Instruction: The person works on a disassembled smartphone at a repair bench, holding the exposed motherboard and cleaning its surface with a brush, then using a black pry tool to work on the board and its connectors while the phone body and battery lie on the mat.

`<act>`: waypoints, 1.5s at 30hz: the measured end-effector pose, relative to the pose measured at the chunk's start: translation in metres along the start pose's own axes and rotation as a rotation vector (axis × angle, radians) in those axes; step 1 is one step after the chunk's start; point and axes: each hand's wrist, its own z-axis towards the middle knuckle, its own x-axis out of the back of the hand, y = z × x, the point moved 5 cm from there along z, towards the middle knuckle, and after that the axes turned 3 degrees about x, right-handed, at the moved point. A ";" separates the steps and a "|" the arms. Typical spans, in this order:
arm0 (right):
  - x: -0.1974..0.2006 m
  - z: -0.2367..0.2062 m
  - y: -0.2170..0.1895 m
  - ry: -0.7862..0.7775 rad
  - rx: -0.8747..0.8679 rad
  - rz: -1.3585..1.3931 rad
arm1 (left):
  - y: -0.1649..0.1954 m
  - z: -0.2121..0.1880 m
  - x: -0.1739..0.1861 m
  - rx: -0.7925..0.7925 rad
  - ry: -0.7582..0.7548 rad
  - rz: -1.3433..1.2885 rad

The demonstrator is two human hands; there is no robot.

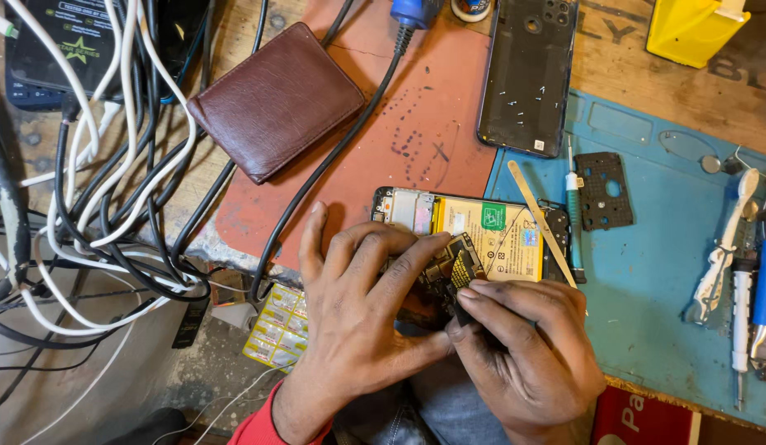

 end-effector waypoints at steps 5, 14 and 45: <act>-0.001 0.000 0.000 -0.017 0.008 -0.029 | -0.001 -0.001 0.000 -0.003 -0.018 -0.002; -0.001 -0.001 0.000 0.009 0.002 -0.016 | -0.002 -0.002 -0.001 -0.002 -0.022 0.015; 0.000 0.003 -0.002 -0.022 0.025 -0.013 | -0.001 -0.001 0.000 0.004 -0.016 0.000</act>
